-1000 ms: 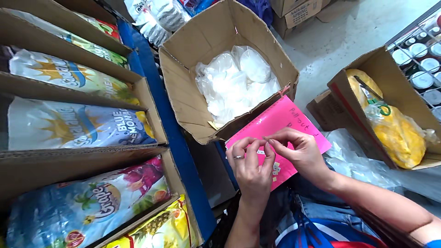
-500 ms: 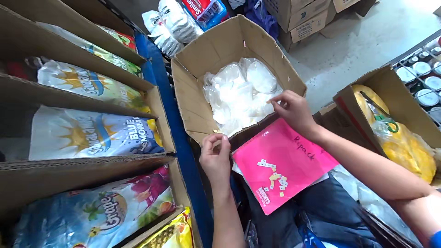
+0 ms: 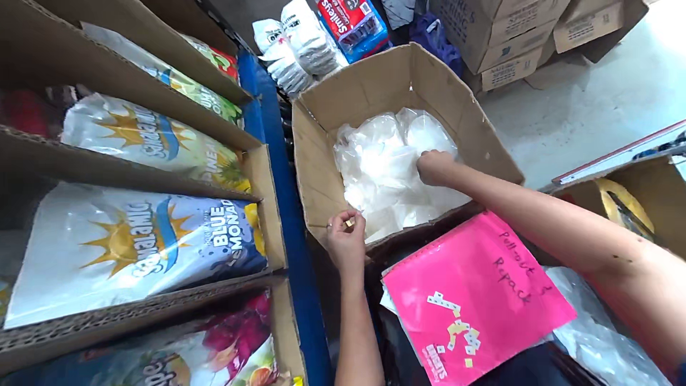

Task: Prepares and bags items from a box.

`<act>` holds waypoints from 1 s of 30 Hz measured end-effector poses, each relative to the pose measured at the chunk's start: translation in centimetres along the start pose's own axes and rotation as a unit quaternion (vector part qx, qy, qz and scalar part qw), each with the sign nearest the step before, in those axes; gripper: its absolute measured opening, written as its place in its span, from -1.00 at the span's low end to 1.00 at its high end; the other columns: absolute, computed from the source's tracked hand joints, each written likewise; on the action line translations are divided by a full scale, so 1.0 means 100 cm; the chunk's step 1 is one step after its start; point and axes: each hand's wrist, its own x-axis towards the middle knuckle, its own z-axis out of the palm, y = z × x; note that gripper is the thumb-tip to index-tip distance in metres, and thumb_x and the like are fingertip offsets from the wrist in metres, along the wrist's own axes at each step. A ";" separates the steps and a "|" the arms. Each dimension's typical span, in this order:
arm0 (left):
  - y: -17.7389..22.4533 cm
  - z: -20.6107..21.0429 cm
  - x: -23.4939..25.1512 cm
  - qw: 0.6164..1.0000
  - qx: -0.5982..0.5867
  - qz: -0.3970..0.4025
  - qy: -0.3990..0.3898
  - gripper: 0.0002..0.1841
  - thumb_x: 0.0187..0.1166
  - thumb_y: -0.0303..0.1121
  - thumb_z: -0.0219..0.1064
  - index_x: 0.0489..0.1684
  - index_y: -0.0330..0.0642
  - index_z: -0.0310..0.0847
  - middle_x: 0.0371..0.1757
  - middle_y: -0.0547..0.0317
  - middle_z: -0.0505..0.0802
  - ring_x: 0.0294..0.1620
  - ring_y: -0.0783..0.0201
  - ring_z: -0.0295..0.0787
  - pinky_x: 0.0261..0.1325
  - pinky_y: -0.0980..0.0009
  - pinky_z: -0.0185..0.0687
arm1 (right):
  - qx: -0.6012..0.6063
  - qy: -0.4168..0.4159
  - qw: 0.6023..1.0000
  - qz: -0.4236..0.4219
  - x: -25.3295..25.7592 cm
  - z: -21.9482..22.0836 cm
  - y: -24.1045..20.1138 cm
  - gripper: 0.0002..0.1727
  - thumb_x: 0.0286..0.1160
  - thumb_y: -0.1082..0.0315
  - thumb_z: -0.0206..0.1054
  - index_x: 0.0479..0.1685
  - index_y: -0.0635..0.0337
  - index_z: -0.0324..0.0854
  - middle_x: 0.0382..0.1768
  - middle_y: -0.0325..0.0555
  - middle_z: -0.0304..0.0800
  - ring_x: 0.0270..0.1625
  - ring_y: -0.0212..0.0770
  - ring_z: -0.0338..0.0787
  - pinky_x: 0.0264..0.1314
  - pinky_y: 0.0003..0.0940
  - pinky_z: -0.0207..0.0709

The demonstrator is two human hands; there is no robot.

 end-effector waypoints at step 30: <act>-0.003 -0.033 -0.044 0.951 -0.279 0.104 0.086 -0.80 0.56 -0.49 0.20 -0.05 -0.49 0.61 -0.01 0.19 0.75 -0.05 0.56 0.74 0.02 0.55 0.73 | 0.234 -0.158 0.939 -0.195 -0.051 -0.007 -0.016 -0.53 0.91 0.17 -0.03 0.01 0.44 0.64 -0.43 -0.08 0.56 -0.43 -0.33 0.49 -0.22 -0.32 0.45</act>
